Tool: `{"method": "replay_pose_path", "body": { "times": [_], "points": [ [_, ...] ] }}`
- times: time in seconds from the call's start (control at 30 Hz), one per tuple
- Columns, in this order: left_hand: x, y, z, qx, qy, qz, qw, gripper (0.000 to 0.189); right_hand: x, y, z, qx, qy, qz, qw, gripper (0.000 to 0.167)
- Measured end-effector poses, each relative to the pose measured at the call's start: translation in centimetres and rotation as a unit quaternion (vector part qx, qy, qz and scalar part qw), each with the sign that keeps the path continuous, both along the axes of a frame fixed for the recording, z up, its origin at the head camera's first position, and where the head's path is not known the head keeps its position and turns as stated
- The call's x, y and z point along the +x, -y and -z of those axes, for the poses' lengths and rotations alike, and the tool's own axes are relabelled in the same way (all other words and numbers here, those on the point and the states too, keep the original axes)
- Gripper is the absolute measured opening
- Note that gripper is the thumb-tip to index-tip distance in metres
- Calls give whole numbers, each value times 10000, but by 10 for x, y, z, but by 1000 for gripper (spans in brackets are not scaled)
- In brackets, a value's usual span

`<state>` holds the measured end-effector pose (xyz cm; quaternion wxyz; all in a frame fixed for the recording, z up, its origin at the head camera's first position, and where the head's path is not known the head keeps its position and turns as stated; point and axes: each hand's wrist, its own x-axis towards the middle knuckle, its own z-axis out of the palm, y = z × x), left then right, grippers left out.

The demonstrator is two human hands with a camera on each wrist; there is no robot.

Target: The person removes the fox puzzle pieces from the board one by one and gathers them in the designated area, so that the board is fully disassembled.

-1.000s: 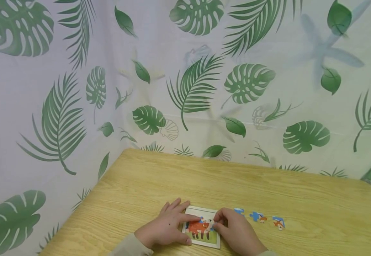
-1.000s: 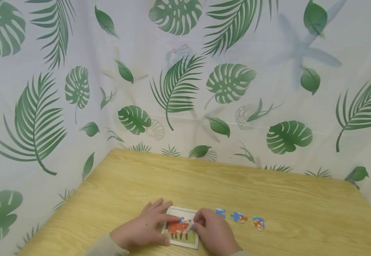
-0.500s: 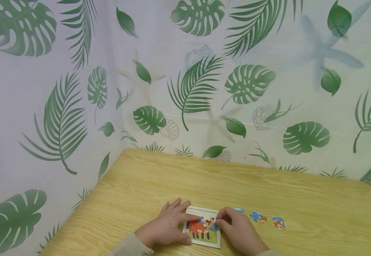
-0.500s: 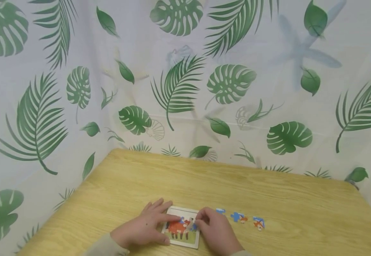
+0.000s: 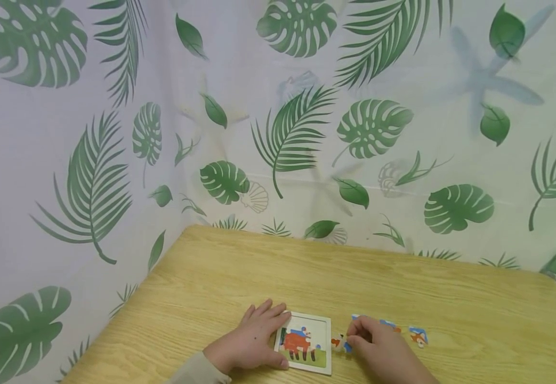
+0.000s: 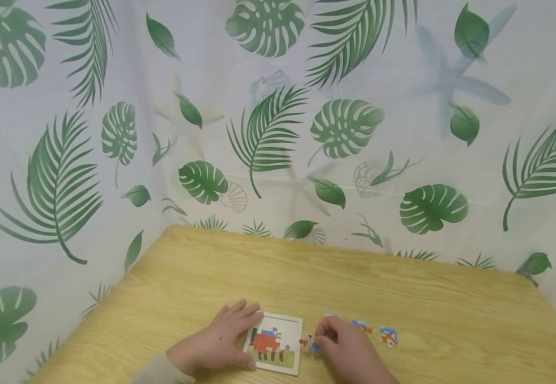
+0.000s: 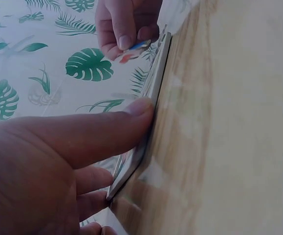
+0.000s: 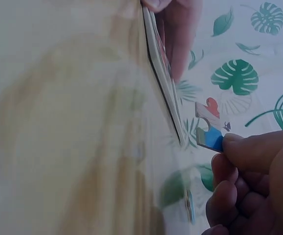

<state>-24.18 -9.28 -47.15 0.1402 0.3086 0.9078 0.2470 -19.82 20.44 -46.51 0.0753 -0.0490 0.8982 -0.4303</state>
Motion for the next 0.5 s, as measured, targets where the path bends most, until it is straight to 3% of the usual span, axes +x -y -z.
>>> {"method": "replay_pose_path", "body": {
  "times": [0.2,0.5],
  "points": [
    [-2,1,1,3,45,-12,10000,95,5,-21,-4,-16,112,150,9998,9],
    [0,0,0,34,113,-30,9999,93,6,-44,-5,275,-81,58,9996,7]
  ]
}}
